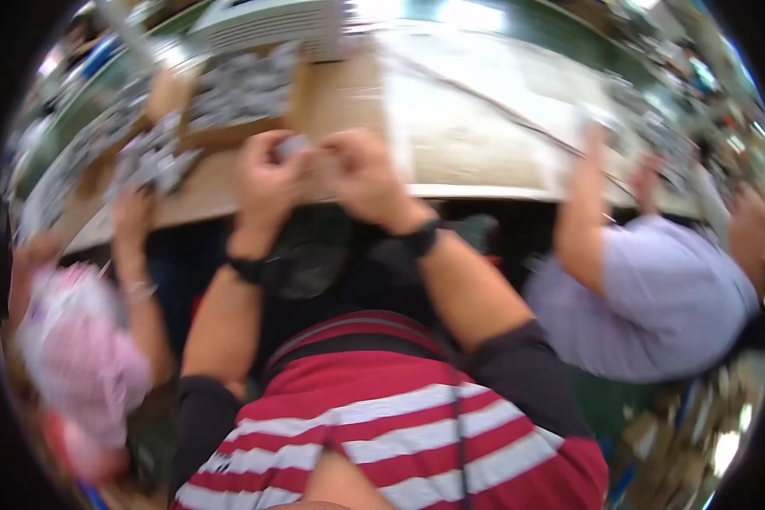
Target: The person picks up a plastic housing and a motor by hand, pushes the motor into the housing, and then presses a plastic cap onto the assembly. This process is repeated multiple times, with the completed units being placed on the table.
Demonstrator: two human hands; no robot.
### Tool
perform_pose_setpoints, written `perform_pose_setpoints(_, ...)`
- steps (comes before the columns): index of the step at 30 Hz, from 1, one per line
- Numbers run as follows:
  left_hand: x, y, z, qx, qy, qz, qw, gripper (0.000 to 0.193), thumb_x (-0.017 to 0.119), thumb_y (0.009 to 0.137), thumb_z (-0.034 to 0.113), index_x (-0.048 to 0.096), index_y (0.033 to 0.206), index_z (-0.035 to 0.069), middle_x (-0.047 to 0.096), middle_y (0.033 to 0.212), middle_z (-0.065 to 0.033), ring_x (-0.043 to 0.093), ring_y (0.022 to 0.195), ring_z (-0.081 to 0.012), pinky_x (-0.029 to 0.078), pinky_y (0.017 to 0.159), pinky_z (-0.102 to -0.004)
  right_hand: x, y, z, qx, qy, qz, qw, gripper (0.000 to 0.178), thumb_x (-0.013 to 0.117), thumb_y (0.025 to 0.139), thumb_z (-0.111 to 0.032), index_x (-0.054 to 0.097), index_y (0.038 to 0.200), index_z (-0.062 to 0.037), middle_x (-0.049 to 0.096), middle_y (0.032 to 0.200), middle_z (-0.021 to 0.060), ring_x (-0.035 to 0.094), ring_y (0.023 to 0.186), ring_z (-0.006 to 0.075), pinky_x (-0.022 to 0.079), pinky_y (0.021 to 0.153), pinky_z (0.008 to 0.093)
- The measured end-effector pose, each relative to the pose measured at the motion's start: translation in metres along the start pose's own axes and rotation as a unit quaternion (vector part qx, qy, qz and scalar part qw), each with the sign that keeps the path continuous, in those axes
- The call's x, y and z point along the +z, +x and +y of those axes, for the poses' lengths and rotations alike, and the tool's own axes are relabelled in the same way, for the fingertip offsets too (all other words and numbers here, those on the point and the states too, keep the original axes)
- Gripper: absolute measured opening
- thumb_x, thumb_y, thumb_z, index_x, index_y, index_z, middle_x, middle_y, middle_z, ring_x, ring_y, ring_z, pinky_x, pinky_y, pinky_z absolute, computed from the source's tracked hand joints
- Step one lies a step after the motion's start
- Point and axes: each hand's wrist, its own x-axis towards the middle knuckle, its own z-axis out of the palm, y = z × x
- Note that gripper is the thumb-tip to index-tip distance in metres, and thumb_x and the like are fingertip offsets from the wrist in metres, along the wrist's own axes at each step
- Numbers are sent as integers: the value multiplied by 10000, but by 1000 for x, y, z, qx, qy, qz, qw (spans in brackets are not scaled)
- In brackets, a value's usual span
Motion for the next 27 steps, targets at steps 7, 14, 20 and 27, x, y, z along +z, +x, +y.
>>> perform_pose_setpoints(7, 53, 2, 4, -95, -47, -90, 990, 258, 779, 940, 224, 614, 880, 35, 572, 785, 20, 514, 722, -77, 442, 648, -253, -16, 9, 27, -58, 30, 54, 996, 297, 698, 826, -57, 621, 1112, -52, 647, 965, 202, 658, 858, 381, 546, 740, 392)
perform_pose_setpoints(14, 55, 8, -6, -96, -177, -75, 977, 171, 704, 994, 165, 581, 1044, 57, 580, 909, 10, 531, 778, -62, 458, 675, -225, -33, 1, 49, 135, 197, 140, 961, 328, 697, 900, -22, 547, 1191, -43, 606, 1027, 37, 581, 863, 108, 524, 780, 279)
perform_pose_setpoints(20, 58, 27, 29, -169, -88, -143, 971, 231, 722, 934, 117, 603, 1096, 4, 640, 983, -103, 627, 879, -146, 525, 752, -301, -58, 7, -13, -34, 274, 274, 921, 333, 661, 969, -65, 578, 1290, -35, 667, 1003, 81, 603, 798, 117, 519, 703, 258)
perform_pose_setpoints(27, 133, 78, 70, 202, 107, -276, 934, 368, 725, 838, 139, 633, 1150, -34, 634, 1196, -237, 628, 1123, -381, 516, 950, -463, -98, 17, 21, 173, 272, 302, 897, 267, 586, 1046, -185, 588, 1262, -29, 694, 956, 126, 587, 655, 134, 490, 595, 268)
